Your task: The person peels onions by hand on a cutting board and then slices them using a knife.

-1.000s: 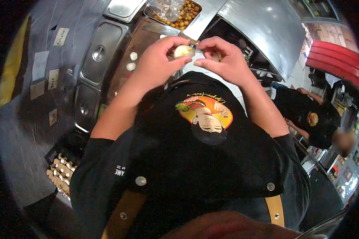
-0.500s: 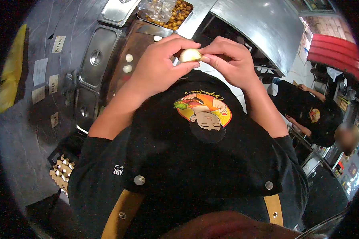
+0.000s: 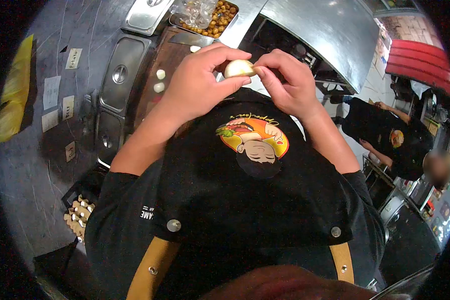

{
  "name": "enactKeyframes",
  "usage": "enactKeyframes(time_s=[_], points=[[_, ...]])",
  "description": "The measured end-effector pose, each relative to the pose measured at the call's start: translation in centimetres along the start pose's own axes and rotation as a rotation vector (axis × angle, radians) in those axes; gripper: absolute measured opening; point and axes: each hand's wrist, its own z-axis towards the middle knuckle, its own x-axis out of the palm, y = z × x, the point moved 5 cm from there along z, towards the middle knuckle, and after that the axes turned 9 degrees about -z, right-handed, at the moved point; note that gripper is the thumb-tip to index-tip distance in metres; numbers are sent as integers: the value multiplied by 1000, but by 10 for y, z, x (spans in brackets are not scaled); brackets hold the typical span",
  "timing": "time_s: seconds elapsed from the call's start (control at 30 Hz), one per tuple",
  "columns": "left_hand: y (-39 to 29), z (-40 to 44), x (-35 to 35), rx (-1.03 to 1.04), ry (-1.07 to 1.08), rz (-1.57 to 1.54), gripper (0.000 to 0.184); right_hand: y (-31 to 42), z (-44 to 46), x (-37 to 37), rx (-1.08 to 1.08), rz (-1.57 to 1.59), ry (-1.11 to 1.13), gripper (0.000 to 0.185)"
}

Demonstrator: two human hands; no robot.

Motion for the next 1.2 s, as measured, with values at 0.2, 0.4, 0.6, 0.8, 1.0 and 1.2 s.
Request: enactKeyframes(time_s=[0.2,0.4,0.6,0.8,1.0,1.2], points=[[-1,1,3,19,18,-4,39,-2,-5,-2,95,-23,63,15],[-2,0,8,18,23,13,39,2,-6,-4,104,60,157,23],[-6,0,17,56,29,11,41,-4,-9,-12,48,94,132,18],[-5,-2,20,-27,30,-106,41,2,-8,-15,-16,24,88,14],[-6,-6,20,-78,49,-83,39,3,-11,-8,-67,-90,13,20],[4,-6,29,-158,19,-152,34,-9,-25,-7,-137,-211,111,31]])
